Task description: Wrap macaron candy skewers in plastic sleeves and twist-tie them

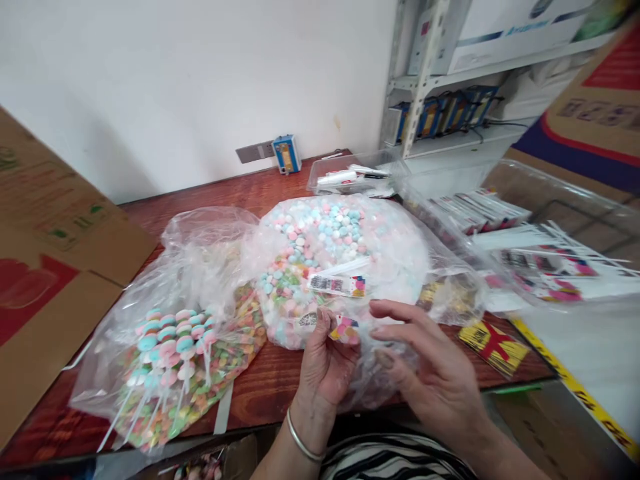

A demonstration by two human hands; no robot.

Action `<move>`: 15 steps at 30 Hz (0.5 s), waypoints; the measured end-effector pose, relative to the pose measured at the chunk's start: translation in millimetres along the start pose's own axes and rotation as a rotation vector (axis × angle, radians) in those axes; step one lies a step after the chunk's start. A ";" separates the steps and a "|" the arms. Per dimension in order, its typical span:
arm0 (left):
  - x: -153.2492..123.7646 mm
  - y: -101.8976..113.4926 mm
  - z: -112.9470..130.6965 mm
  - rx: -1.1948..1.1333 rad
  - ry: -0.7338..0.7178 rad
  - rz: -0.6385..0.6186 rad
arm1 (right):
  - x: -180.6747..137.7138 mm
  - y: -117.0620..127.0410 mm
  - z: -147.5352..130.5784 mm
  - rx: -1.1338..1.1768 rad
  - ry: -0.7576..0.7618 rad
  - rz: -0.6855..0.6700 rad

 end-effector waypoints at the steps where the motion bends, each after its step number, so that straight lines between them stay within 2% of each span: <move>1: -6.5 -1.0 7.4 0.013 -0.055 -0.035 | 2.1 0.9 0.7 0.007 -0.020 0.028; 4: -35.5 -0.4 38.6 0.054 -0.238 -0.159 | 16.1 -7.5 9.5 -0.012 -0.080 0.064; 6: -61.0 7.3 64.1 0.084 -0.380 -0.207 | 29.6 -30.2 16.7 0.007 -0.115 -0.022; 10: -115.3 44.8 113.6 0.078 -0.705 -0.179 | 47.3 -112.8 18.1 0.165 -0.204 -0.423; 12: -137.0 68.8 131.0 0.056 -0.801 -0.143 | 50.8 -159.6 12.5 0.200 -0.210 -0.589; 15: -159.7 101.6 145.9 0.022 -0.884 -0.043 | 55.6 -224.8 5.4 0.027 -0.155 -0.764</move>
Point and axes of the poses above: each hand's wrist, its own x-axis towards the middle knuckle, its own y-axis out of the back of the hand, z = x × y, the point moved 3 cm from there along x, towards the middle knuckle, and after that the axes turned 14 degrees about x, right-handed, at the moved point
